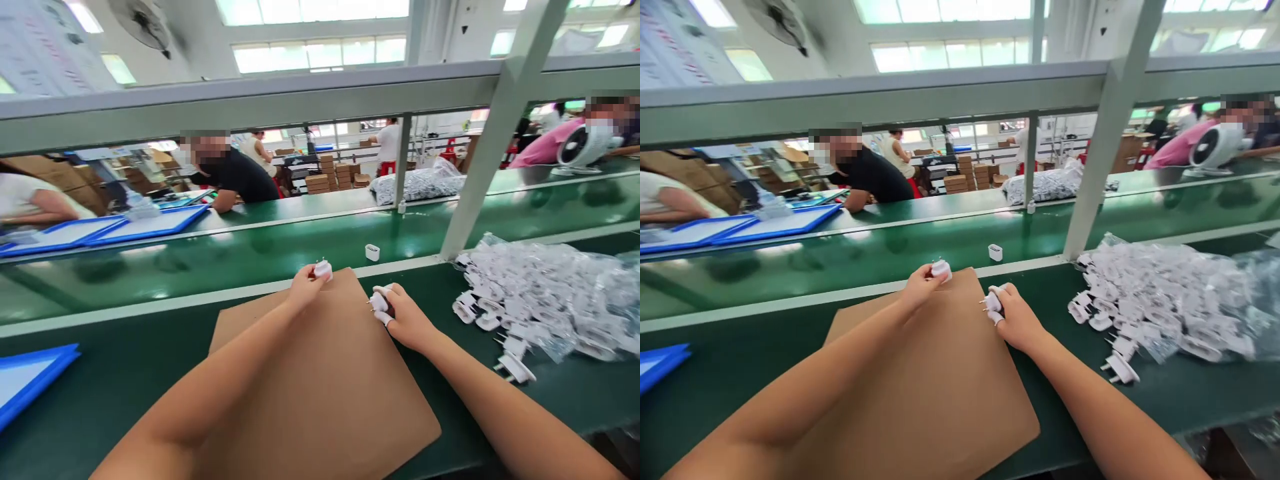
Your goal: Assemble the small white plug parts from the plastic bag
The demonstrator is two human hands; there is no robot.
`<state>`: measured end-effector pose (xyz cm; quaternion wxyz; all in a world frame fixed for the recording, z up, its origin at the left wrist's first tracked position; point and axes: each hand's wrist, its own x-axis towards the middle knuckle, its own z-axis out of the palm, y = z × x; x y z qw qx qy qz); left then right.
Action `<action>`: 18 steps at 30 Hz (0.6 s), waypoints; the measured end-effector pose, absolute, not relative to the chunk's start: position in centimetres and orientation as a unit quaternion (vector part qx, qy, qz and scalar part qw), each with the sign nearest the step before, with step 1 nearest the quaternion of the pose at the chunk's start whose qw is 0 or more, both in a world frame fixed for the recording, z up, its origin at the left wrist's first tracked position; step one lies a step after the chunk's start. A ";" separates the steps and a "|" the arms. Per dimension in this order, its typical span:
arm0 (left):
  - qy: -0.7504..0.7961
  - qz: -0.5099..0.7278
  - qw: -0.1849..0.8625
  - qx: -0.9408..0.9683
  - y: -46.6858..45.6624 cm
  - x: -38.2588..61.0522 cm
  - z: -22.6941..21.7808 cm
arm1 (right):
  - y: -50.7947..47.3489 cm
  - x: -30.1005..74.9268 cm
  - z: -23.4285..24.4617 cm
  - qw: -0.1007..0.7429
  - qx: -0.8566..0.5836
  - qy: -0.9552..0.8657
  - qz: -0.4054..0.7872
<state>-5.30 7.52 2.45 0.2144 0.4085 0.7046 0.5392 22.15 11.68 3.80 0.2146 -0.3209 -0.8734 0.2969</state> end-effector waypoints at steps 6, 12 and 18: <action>0.778 0.514 0.109 0.343 12.4 -12.2 2.7 | 13.0 20.2 0.7 0.284 -0.300 -0.849 0.331; 0.833 0.481 0.009 0.274 11.5 -13.1 2.2 | 12.4 20.0 0.9 0.293 -0.255 -0.846 0.366; 0.750 0.399 -0.116 0.515 12.9 -9.0 3.0 | 11.0 20.3 2.3 0.195 -0.158 -0.874 0.416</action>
